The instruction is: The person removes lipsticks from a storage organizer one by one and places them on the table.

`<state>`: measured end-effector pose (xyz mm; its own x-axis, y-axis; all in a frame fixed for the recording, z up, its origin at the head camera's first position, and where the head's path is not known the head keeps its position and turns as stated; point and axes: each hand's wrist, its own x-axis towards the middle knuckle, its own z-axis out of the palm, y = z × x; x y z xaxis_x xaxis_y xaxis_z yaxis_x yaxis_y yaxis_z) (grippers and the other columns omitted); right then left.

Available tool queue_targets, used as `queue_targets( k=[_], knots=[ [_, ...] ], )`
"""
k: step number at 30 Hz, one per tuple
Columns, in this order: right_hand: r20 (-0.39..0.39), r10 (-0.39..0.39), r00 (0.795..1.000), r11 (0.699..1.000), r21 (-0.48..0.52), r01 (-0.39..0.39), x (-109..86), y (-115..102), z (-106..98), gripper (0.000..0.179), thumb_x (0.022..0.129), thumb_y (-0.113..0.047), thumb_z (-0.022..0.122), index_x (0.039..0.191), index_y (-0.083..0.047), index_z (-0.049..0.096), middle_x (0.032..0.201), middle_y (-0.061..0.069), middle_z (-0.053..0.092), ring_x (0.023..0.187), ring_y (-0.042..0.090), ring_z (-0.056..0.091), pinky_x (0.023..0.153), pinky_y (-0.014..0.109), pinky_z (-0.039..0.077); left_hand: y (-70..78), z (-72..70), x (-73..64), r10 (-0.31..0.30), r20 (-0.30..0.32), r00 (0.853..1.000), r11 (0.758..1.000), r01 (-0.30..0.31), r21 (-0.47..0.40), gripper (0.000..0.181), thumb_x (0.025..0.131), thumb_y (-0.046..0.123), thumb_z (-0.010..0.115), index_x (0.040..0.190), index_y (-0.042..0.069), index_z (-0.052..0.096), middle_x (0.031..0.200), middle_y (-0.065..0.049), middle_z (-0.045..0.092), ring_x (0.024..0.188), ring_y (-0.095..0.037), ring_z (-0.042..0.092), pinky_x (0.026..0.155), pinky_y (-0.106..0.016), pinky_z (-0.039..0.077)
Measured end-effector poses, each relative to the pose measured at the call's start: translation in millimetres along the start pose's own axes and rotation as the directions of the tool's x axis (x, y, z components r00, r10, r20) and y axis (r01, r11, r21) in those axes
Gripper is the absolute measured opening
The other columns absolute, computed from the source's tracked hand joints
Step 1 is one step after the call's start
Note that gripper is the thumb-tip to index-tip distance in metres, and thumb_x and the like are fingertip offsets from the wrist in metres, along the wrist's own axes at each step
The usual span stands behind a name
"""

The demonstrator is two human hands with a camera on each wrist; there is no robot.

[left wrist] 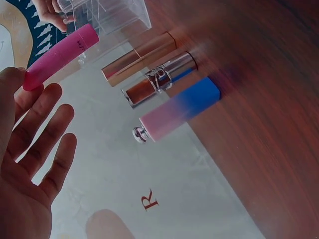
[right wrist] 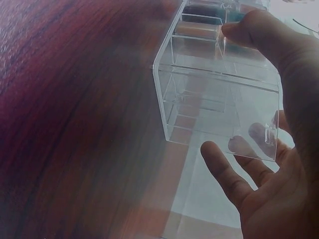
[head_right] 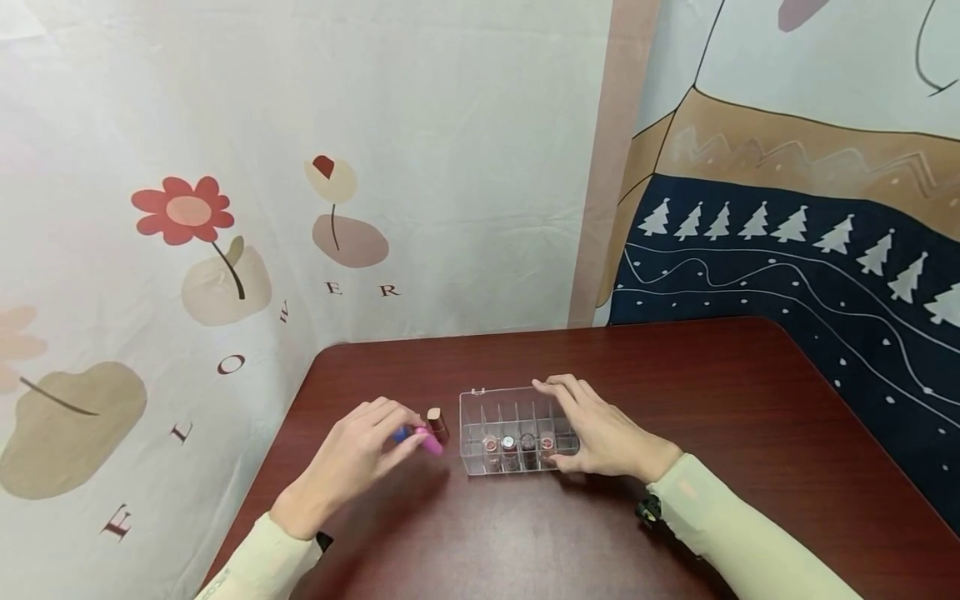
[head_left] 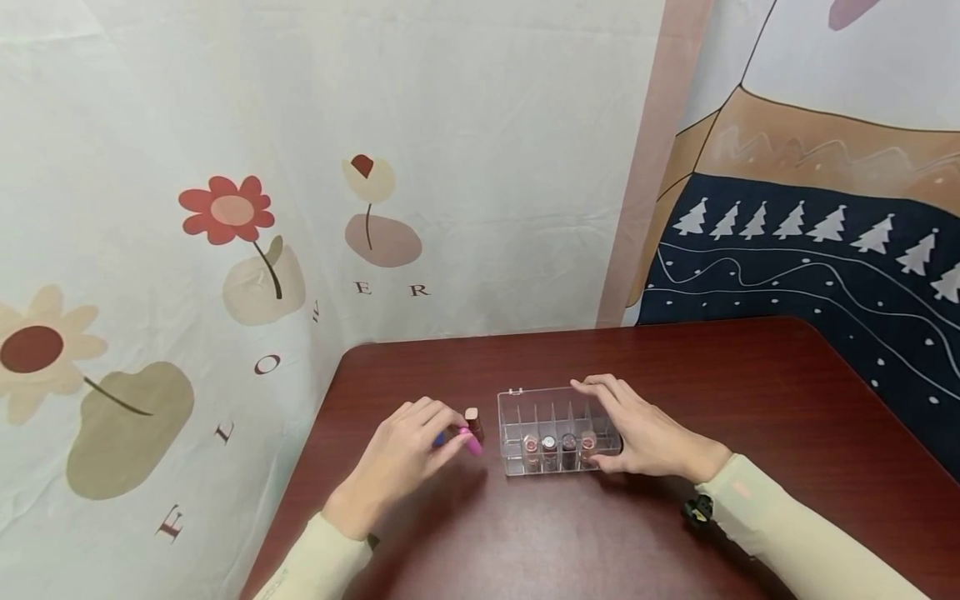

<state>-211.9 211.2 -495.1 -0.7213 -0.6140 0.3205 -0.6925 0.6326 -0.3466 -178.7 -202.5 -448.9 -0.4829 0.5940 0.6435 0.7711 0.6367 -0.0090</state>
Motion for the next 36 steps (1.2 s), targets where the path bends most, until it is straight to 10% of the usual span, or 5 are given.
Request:
queue_targets(
  k=[36],
  knots=[
    [0.014,0.026,1.000,1.000,0.010,-0.026,-1.1,-2,1,0.120,0.080,-0.032,0.108,0.178,-0.011,0.042,0.169,0.009,0.051,0.150,0.028,0.060,0.105,0.045,0.068,-30.3,-28.4,-46.5,-0.104,0.029,0.994,0.992,0.101,0.079,0.024,0.090,0.018,0.097,0.105,0.018,0.079,0.095,0.009,0.079,0.083,-0.011,0.068,0.073,-0.035,0.059]
  ],
)
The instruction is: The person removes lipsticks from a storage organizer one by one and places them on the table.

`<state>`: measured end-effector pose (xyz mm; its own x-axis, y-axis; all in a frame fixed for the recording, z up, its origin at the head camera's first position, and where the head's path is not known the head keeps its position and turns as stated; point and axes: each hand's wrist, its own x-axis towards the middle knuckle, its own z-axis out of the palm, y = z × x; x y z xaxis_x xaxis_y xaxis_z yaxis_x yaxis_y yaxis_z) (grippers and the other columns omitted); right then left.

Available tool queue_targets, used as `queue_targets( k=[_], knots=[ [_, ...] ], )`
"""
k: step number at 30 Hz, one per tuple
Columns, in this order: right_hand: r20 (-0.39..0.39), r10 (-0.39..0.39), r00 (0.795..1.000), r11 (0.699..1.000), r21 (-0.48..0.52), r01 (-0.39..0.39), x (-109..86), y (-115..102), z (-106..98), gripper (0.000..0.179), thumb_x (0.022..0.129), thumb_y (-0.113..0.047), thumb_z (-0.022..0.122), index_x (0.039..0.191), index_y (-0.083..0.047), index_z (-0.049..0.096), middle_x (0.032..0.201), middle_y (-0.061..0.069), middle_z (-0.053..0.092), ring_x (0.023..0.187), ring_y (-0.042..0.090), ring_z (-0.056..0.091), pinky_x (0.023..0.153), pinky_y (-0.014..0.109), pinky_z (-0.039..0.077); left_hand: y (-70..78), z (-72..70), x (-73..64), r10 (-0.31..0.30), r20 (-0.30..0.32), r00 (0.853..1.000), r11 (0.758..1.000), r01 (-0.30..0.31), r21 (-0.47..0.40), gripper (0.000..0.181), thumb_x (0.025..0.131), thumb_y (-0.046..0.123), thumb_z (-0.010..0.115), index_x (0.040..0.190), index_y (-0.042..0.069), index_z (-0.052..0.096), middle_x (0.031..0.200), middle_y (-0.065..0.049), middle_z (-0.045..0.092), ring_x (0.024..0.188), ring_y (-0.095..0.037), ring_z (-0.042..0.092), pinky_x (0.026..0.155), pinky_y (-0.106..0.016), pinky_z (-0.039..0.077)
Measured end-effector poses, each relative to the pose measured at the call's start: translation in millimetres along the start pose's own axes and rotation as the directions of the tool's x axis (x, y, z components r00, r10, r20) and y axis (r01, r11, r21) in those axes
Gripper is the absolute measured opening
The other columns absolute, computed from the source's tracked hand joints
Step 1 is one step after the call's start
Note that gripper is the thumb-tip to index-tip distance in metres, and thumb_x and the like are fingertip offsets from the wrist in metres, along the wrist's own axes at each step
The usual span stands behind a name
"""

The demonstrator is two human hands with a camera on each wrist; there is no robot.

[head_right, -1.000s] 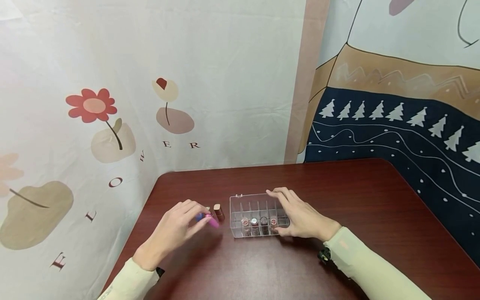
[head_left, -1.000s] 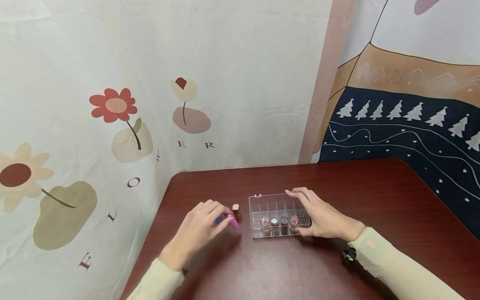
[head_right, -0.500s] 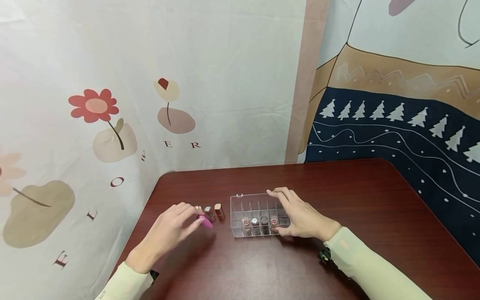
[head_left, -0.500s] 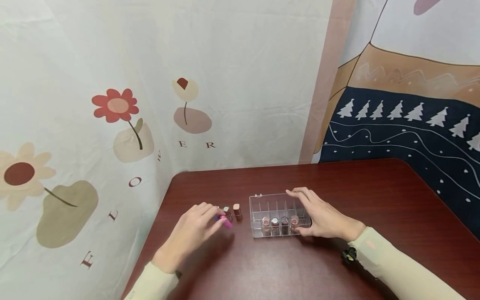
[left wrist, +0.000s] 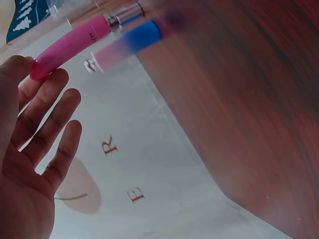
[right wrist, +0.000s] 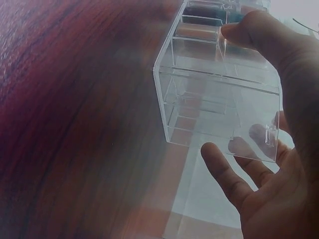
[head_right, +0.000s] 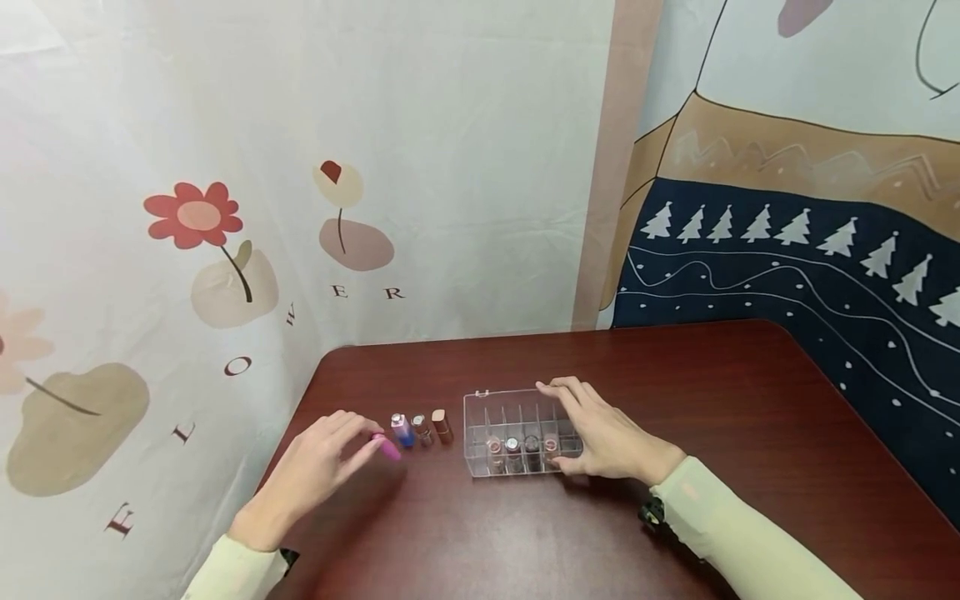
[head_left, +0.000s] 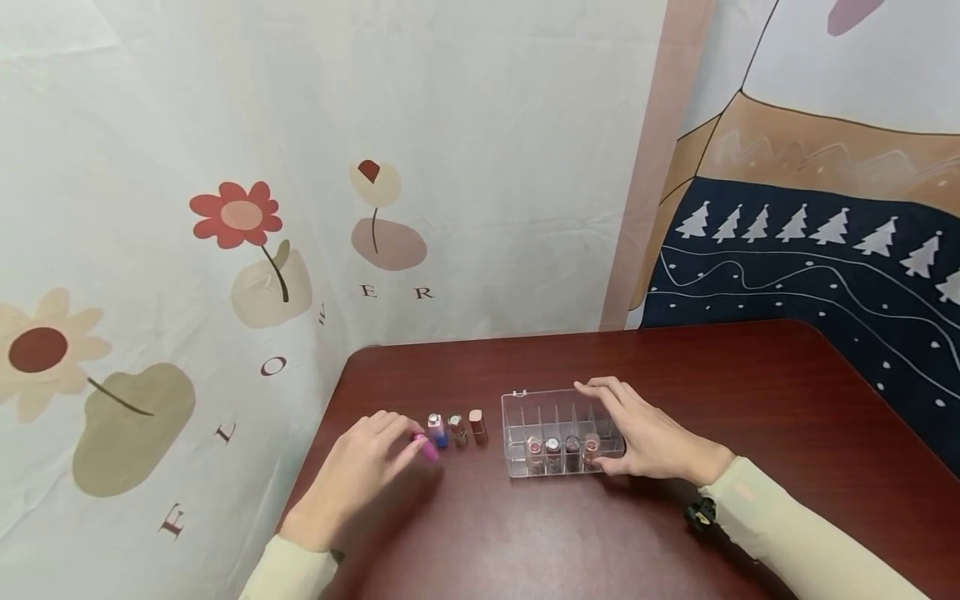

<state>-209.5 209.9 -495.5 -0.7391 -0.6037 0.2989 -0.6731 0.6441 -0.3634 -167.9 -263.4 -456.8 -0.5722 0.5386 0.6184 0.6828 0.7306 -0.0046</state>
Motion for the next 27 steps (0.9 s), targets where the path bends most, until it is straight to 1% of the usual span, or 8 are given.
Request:
queue_targets(
  k=[5,9,11,15,19,23,27],
  knots=[
    [0.000,-0.003,1.000,1.000,-0.004,0.003,-0.2,0,0,0.120,0.079,-0.032,0.108,0.177,-0.010,0.042,0.169,0.009,0.051,0.150,0.029,0.060,0.104,0.044,0.068,-12.6,0.9,-6.6,-0.045,0.018,0.999,0.999,0.045,-0.002,0.025,0.089,0.014,0.098,0.103,0.017,0.078,0.091,0.008,0.078,0.078,-0.010,0.065,0.070,-0.032,0.057],
    [-0.005,0.001,1.000,1.000,-0.005,-0.001,0.2,0,0,0.120,0.079,-0.031,0.108,0.177,-0.010,0.042,0.170,0.009,0.051,0.150,0.028,0.060,0.106,0.045,0.068,-22.8,4.3,-8.0,-0.095,0.039,0.995,0.995,0.096,-0.015,0.022,0.091,0.013,0.098,0.102,0.017,0.079,0.088,0.008,0.077,0.074,-0.010,0.062,0.066,-0.028,0.055],
    [-0.003,0.006,1.000,1.000,-0.003,-0.006,0.0,0,0,0.121,0.079,-0.031,0.108,0.178,-0.011,0.042,0.170,0.008,0.051,0.150,0.028,0.059,0.105,0.045,0.068,-26.9,6.5,-8.2,-0.123,0.056,0.991,0.992,0.124,-0.015,0.020,0.093,0.013,0.098,0.101,0.017,0.079,0.087,0.007,0.077,0.074,-0.010,0.063,0.066,-0.028,0.056],
    [0.001,0.002,1.000,1.000,0.000,-0.002,-0.7,-1,1,0.121,0.079,-0.031,0.108,0.178,-0.012,0.041,0.170,0.010,0.050,0.151,0.029,0.059,0.105,0.045,0.068,-32.1,11.6,-7.6,-0.195,0.109,0.975,0.981,0.196,-0.004,0.016,0.097,0.016,0.095,0.103,0.018,0.080,0.089,0.007,0.078,0.077,-0.010,0.067,0.066,-0.030,0.058],
    [-0.006,-0.011,1.000,1.000,-0.006,0.011,-0.2,-1,1,0.121,0.079,-0.031,0.108,0.178,-0.012,0.041,0.170,0.011,0.051,0.152,0.029,0.059,0.106,0.046,0.067,-35.7,16.6,-7.0,-0.258,0.165,0.952,0.965,0.261,0.001,0.013,0.101,0.019,0.093,0.105,0.020,0.081,0.092,0.006,0.079,0.080,-0.012,0.070,0.068,-0.032,0.061],
    [-0.010,-0.008,1.000,1.000,-0.014,0.008,0.8,0,1,0.121,0.079,-0.032,0.108,0.178,-0.012,0.041,0.170,0.010,0.051,0.152,0.029,0.059,0.106,0.046,0.068,-38.6,20.5,-5.9,-0.287,0.206,0.935,0.956,0.294,-0.001,0.011,0.102,0.021,0.092,0.106,0.021,0.081,0.095,0.005,0.080,0.081,-0.014,0.071,0.070,-0.033,0.061],
    [-0.005,-0.001,1.000,1.000,-0.010,0.001,0.8,0,1,0.121,0.079,-0.032,0.108,0.178,-0.013,0.040,0.171,0.009,0.050,0.152,0.029,0.059,0.105,0.045,0.068,-41.4,23.2,-5.7,-0.302,0.229,0.926,0.950,0.311,-0.005,0.010,0.104,0.023,0.091,0.107,0.022,0.081,0.097,0.005,0.080,0.082,-0.016,0.073,0.070,-0.033,0.062]
  ],
)
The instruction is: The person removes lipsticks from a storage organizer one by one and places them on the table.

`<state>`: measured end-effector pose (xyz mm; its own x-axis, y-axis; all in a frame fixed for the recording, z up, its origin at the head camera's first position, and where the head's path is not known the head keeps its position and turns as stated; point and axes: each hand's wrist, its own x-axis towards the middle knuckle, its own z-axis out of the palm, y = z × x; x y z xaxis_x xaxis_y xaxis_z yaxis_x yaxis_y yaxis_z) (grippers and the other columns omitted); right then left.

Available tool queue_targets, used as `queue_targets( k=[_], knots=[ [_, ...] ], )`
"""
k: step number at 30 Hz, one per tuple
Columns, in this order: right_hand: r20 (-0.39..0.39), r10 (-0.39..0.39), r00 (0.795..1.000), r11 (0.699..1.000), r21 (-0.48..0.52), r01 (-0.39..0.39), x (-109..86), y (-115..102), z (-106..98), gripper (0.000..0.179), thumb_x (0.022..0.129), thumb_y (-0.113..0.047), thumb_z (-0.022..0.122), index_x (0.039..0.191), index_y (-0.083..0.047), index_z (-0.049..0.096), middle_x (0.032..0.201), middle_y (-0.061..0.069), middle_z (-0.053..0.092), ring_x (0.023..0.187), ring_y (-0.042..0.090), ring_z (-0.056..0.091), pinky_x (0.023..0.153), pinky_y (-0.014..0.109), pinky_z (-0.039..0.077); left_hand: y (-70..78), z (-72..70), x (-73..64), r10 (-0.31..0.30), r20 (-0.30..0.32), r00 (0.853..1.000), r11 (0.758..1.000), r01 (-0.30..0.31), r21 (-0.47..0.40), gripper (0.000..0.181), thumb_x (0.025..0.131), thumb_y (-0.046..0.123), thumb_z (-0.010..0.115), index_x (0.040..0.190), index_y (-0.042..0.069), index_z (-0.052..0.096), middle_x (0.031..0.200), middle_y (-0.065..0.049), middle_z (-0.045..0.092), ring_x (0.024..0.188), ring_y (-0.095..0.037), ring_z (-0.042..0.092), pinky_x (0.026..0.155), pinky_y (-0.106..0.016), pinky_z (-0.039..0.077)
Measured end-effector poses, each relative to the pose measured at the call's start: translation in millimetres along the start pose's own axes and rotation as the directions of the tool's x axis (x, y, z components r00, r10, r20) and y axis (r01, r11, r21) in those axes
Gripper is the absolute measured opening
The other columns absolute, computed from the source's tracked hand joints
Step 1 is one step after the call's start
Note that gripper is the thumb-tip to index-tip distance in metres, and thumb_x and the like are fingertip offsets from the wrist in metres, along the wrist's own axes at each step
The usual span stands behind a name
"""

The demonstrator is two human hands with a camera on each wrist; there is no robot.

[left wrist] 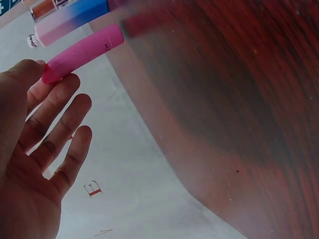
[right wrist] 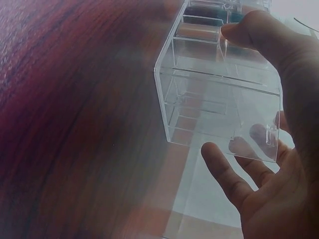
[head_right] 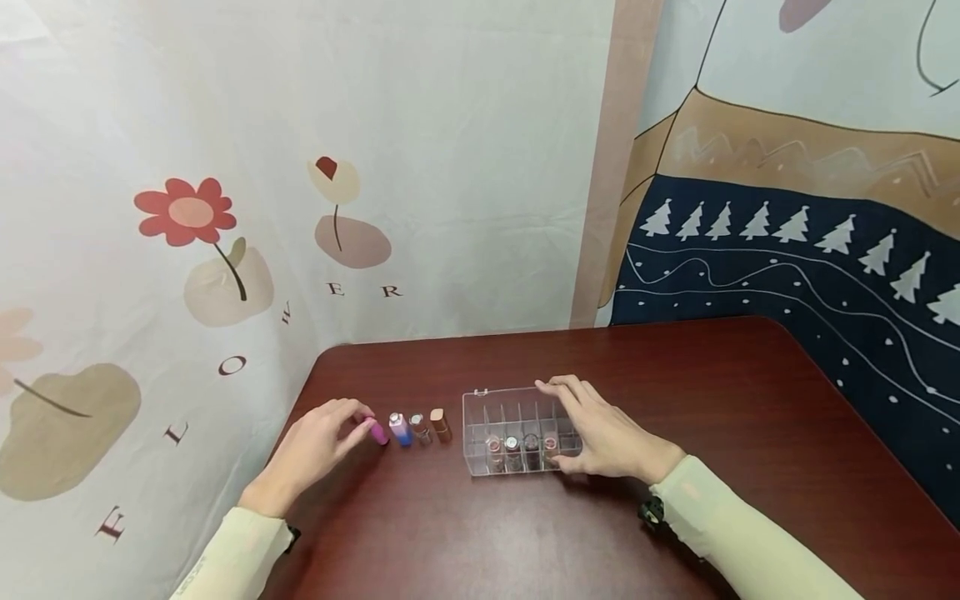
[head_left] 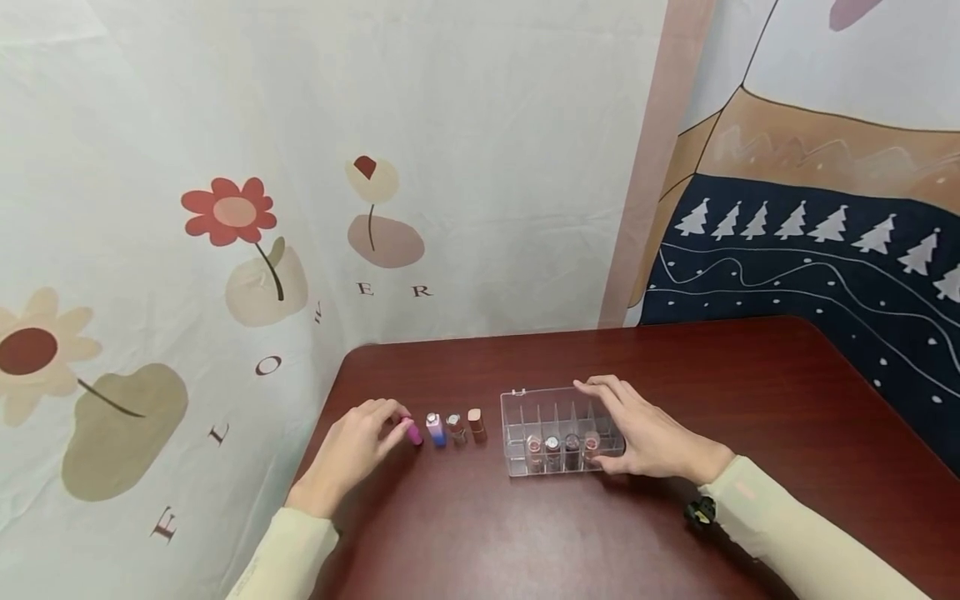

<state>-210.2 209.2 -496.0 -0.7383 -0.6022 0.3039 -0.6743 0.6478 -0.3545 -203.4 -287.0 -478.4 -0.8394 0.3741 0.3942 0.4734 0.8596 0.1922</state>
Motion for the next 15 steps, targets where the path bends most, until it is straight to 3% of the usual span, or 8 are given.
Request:
queue_targets(
  k=[15],
  knots=[
    [-0.014,-0.014,1.000,1.000,-0.004,0.014,-0.4,0.8,0.0,0.121,0.078,-0.033,0.109,0.177,-0.011,0.043,0.169,0.010,0.051,0.151,0.029,0.058,0.109,0.048,0.067,-3.0,6.8,3.4,-0.011,0.013,1.000,1.000,0.011,-0.003,0.010,0.104,0.023,0.090,0.109,0.023,0.081,0.099,0.004,0.081,0.083,-0.014,0.072,0.072,-0.035,0.063]
  ],
)
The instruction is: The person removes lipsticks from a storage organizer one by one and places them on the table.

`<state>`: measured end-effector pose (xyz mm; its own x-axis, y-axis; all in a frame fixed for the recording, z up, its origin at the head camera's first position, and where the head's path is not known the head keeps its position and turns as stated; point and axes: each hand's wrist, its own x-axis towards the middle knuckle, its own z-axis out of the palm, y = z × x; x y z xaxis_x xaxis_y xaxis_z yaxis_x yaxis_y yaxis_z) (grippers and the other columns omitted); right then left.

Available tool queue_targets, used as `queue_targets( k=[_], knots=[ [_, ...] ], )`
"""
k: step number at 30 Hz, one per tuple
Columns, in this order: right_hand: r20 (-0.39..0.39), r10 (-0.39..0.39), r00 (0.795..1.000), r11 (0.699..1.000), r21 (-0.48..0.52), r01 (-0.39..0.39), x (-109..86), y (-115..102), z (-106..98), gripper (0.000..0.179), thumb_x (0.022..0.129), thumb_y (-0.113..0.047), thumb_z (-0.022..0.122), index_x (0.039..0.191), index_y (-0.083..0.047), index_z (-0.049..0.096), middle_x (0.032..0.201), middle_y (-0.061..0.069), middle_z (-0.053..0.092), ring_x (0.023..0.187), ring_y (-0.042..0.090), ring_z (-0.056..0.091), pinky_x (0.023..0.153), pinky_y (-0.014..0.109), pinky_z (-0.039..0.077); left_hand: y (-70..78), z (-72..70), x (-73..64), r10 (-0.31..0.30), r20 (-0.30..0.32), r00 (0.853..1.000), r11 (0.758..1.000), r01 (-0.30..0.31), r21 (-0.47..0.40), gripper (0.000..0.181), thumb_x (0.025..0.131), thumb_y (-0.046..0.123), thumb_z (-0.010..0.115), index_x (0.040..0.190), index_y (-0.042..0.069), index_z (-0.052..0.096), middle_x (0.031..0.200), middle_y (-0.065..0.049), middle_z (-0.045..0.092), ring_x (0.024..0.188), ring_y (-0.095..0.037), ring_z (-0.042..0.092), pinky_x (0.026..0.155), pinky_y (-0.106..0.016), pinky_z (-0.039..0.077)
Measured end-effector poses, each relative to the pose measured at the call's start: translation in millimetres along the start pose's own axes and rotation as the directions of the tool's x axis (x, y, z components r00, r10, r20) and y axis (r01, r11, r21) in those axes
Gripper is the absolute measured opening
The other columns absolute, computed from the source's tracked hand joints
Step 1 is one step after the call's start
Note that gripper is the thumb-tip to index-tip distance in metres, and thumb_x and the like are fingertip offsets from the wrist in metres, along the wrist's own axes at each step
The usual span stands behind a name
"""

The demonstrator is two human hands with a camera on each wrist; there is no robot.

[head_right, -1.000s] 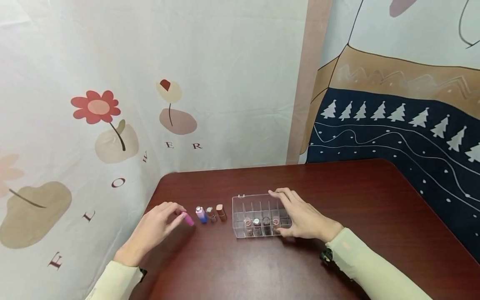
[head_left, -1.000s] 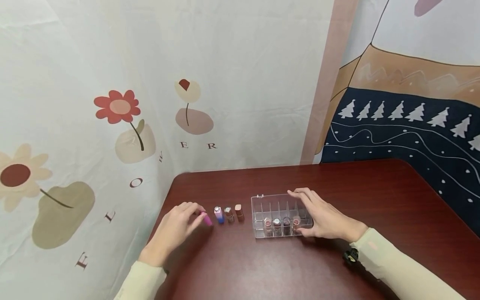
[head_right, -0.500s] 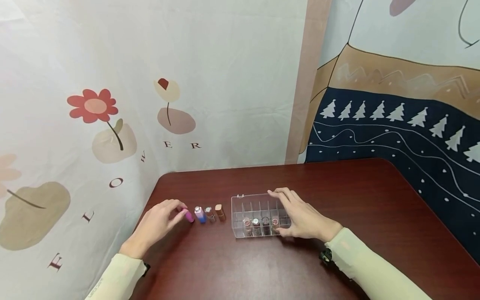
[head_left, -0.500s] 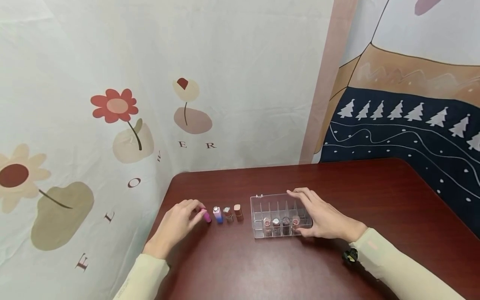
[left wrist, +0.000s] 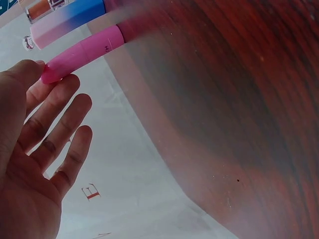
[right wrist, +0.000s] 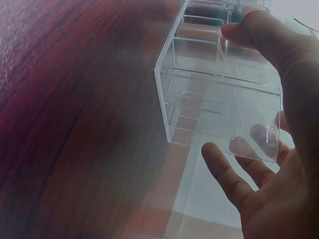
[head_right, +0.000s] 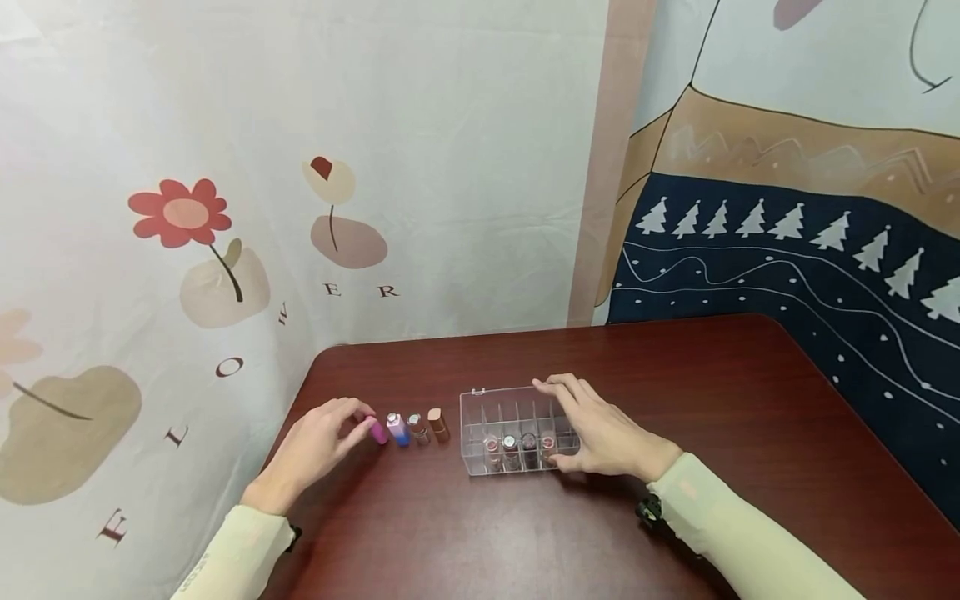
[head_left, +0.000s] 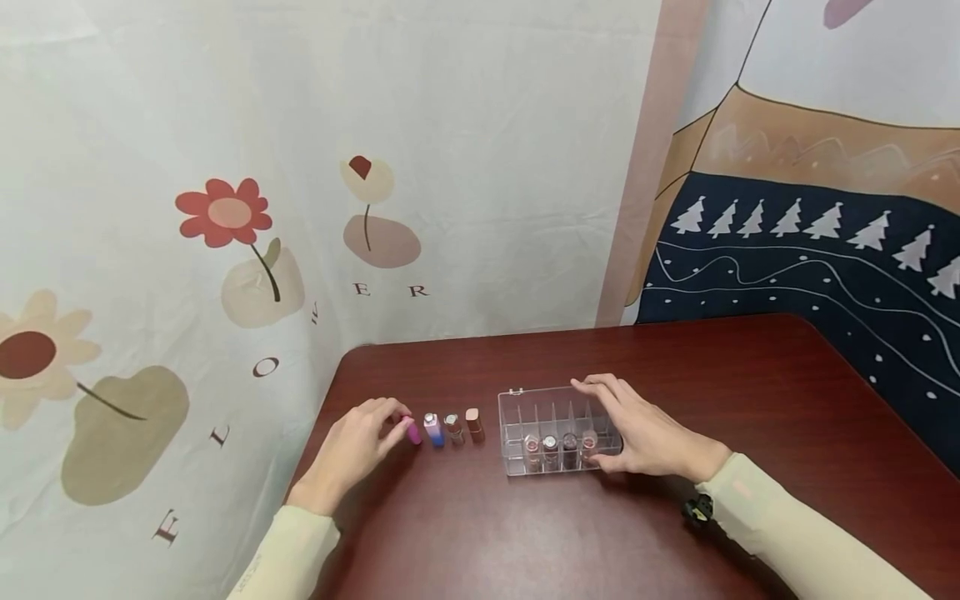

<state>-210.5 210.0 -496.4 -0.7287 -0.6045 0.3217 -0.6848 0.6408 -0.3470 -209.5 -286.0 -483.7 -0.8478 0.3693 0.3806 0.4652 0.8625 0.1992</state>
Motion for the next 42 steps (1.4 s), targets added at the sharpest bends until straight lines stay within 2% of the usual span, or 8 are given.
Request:
queue_targets(
  k=[7,16,22,31,42],
  knots=[
    [0.000,-0.003,1.000,1.000,0.000,0.003,0.9,1,0,0.121,0.079,-0.034,0.108,0.177,-0.011,0.042,0.169,0.010,0.051,0.152,0.028,0.058,0.109,0.047,0.067,1.4,-1.0,-0.3,-0.017,0.010,1.000,1.000,0.017,-0.006,0.010,0.105,0.023,0.089,0.110,0.021,0.081,0.098,0.004,0.080,0.084,-0.016,0.072,0.073,-0.036,0.063],
    [0.016,0.013,1.000,1.000,0.002,-0.013,-0.4,-1,-2,0.121,0.080,-0.034,0.108,0.178,-0.013,0.040,0.169,0.010,0.051,0.150,0.028,0.059,0.105,0.045,0.068,0.0,0.4,-1.9,-0.005,-0.008,1.000,1.000,0.005,0.010,0.011,0.104,0.024,0.090,0.111,0.021,0.082,0.098,0.006,0.080,0.083,-0.011,0.070,0.073,-0.035,0.063],
    [0.019,0.013,1.000,1.000,-0.002,-0.013,1.3,0,-2,0.121,0.080,-0.036,0.108,0.179,-0.013,0.040,0.169,0.009,0.050,0.151,0.028,0.058,0.106,0.045,0.069,-0.7,-2.1,-1.3,-0.003,-0.032,0.999,1.000,0.003,0.000,0.013,0.103,0.023,0.091,0.113,0.021,0.083,0.103,0.003,0.082,0.084,-0.015,0.072,0.074,-0.038,0.065],
    [0.037,0.017,0.999,1.000,0.008,-0.018,1.4,0,-1,0.122,0.081,-0.035,0.107,0.179,-0.014,0.038,0.171,0.010,0.049,0.153,0.029,0.057,0.108,0.047,0.068,2.7,-2.3,2.4,0.040,-0.078,0.996,0.999,-0.037,0.031,0.025,0.103,0.027,0.091,0.123,0.015,0.084,0.118,-0.004,0.084,0.086,-0.022,0.075,0.075,-0.042,0.066],
    [0.056,0.027,0.998,1.000,0.009,-0.027,2.0,-1,-4,0.121,0.083,-0.035,0.108,0.180,-0.013,0.038,0.170,0.010,0.049,0.153,0.029,0.057,0.114,0.048,0.066,17.0,-8.3,9.3,0.107,-0.160,0.981,0.993,-0.098,0.058,0.030,0.100,0.028,0.094,0.124,0.013,0.084,0.117,-0.005,0.083,0.100,-0.028,0.081,0.082,-0.050,0.067]
  ],
)
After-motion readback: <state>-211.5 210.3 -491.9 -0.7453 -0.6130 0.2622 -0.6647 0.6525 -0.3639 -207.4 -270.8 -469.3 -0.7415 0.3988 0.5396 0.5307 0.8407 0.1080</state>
